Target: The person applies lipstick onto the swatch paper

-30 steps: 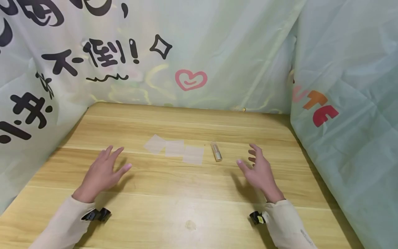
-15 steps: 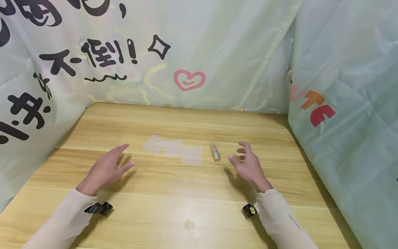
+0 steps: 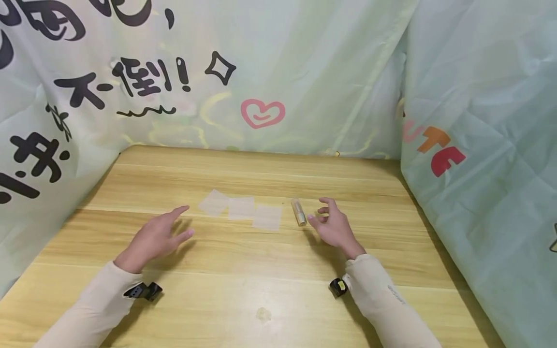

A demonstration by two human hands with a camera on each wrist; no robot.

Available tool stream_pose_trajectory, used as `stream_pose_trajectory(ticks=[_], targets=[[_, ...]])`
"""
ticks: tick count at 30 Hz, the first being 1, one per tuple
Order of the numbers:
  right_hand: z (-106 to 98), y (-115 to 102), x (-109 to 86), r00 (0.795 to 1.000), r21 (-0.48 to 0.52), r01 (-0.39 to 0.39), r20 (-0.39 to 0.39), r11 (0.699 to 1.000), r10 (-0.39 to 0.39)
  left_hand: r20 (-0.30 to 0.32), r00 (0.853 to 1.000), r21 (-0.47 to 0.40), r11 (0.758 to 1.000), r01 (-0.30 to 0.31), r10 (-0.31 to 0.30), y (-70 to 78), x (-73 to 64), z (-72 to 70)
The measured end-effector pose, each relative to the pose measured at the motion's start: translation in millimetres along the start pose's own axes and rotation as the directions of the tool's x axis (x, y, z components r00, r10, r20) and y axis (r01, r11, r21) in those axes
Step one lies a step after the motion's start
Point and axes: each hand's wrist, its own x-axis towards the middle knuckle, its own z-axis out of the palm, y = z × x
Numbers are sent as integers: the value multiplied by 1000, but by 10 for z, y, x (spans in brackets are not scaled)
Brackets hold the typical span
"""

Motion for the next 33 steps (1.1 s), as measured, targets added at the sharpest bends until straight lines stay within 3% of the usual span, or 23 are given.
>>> stream_pose_trajectory(ticks=[6, 14, 24, 33], targets=[[63, -26, 66, 1000, -27, 11, 18, 1000, -10, 65, 998, 31, 999, 15, -17, -16, -23, 2], [127, -59, 162, 999, -42, 6, 35, 999, -4, 95, 995, 49, 998, 29, -34, -32, -51, 16], [192, -84, 233, 999, -111, 26, 28, 993, -23, 90, 996, 58, 998, -5, 0, -36, -97, 28], [197, -105, 244, 999, -131, 45, 27, 990, -42, 128, 992, 63, 998, -17, 9, -48, -122, 57]])
